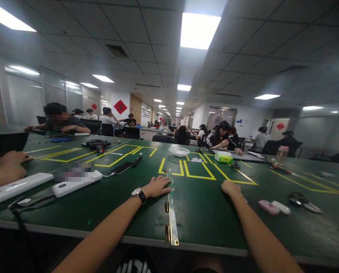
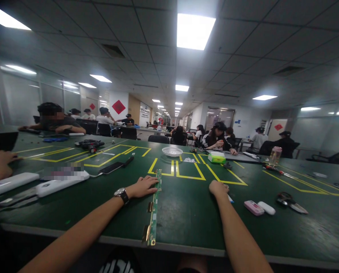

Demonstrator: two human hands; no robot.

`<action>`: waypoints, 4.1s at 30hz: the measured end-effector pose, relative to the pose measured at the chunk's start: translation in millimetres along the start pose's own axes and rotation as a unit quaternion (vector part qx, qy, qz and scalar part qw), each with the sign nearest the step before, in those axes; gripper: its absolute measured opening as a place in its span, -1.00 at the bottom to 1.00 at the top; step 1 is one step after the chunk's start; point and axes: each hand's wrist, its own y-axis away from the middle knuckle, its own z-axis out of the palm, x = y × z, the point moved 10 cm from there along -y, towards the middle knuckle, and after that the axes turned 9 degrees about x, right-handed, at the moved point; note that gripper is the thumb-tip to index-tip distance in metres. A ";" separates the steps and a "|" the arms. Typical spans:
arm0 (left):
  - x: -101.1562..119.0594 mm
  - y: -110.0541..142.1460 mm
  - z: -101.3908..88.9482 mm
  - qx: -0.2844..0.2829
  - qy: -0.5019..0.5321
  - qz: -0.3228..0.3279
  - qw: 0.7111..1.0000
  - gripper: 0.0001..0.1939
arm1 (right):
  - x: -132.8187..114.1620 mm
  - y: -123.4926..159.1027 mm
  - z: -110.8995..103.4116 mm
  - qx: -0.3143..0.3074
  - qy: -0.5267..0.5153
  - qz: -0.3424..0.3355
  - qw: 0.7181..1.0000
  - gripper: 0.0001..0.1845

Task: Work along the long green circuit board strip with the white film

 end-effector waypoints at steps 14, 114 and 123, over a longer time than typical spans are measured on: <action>-6.1 -0.2 6.3 -0.008 -0.009 -0.008 1.000 -0.50 | -223.3 129.5 -22.3 0.013 -0.225 -0.543 0.809 -0.65; 11.2 -3.1 6.6 -0.012 0.042 0.014 0.999 -0.47 | -233.0 153.2 -36.7 0.025 -0.256 -0.593 0.763 -0.47; -2.3 -2.1 -7.1 0.028 0.005 -0.019 0.999 -0.46 | -159.8 54.3 -7.9 0.094 -0.081 -0.402 0.907 -0.58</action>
